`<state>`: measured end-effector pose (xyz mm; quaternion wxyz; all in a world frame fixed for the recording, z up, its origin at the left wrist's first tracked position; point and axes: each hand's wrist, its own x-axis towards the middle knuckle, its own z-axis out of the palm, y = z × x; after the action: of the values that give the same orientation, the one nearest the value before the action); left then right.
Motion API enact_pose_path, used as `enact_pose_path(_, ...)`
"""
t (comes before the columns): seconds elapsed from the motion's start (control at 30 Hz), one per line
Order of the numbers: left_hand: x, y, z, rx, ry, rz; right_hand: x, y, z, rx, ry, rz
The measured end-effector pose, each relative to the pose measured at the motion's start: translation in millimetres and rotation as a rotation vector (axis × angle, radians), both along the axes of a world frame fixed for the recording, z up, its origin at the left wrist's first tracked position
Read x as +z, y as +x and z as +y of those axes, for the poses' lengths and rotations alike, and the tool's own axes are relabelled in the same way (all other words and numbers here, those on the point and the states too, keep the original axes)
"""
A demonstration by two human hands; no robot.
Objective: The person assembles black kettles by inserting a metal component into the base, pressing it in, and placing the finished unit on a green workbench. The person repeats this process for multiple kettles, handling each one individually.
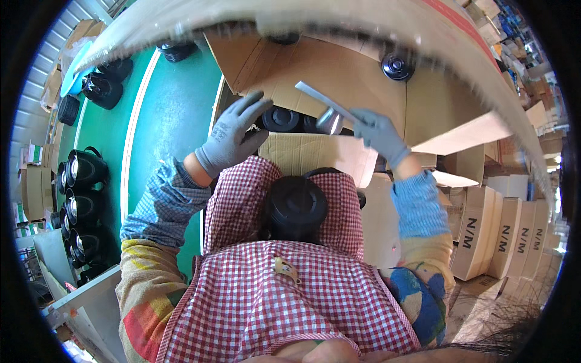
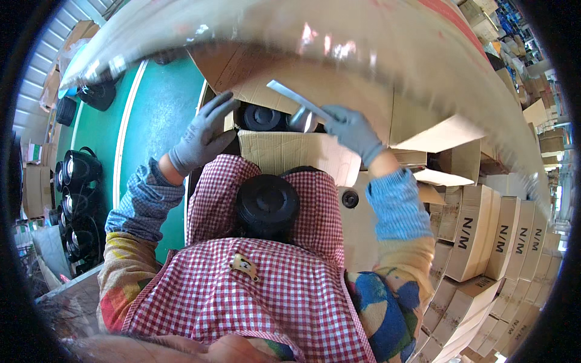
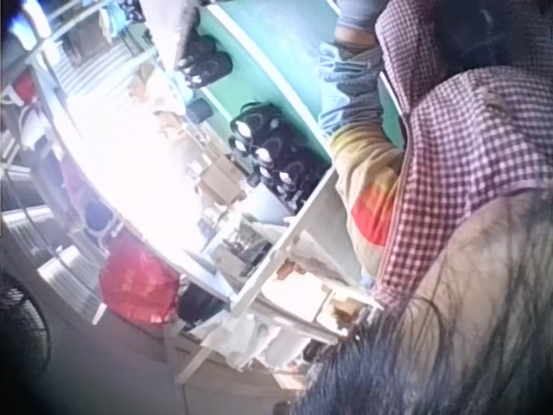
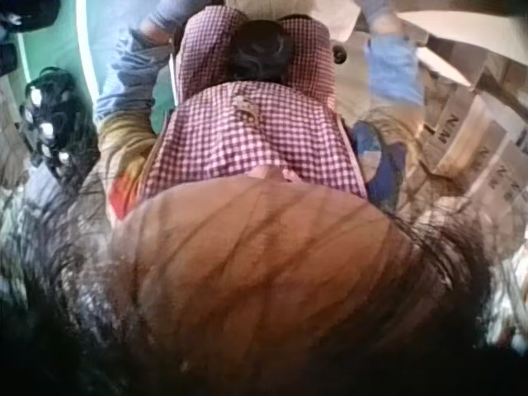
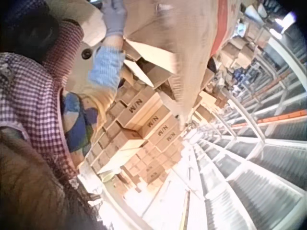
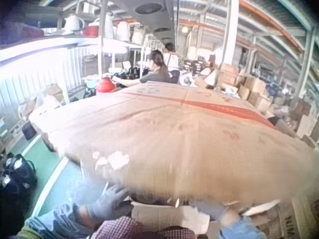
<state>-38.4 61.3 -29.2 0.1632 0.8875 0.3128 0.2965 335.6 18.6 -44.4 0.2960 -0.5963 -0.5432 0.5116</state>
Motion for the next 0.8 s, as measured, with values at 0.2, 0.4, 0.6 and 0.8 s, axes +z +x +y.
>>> enact_pose_path(0.2, 32.5, 1.9, -44.9, -0.384, -0.308, 0.172, 49.8, -52.2, -92.8, 0.295, -0.255, 0.196)
enact_pose_path(0.4, 38.4, 2.6, -77.0, -0.277, -0.298, 0.228, 21.2, -44.9, -93.0, 0.458, -0.153, 0.218)
enact_pose_path(0.6, 62.6, 19.4, -99.7, -0.220, -0.313, 0.382, 25.4, -44.0, -76.4, 0.659, -0.056, -0.127)
enact_pose_path(0.8, 67.7, 45.2, -112.0, -0.124, -0.298, 0.578, 47.6, -49.9, -52.1, 1.064, 0.172, -0.602)
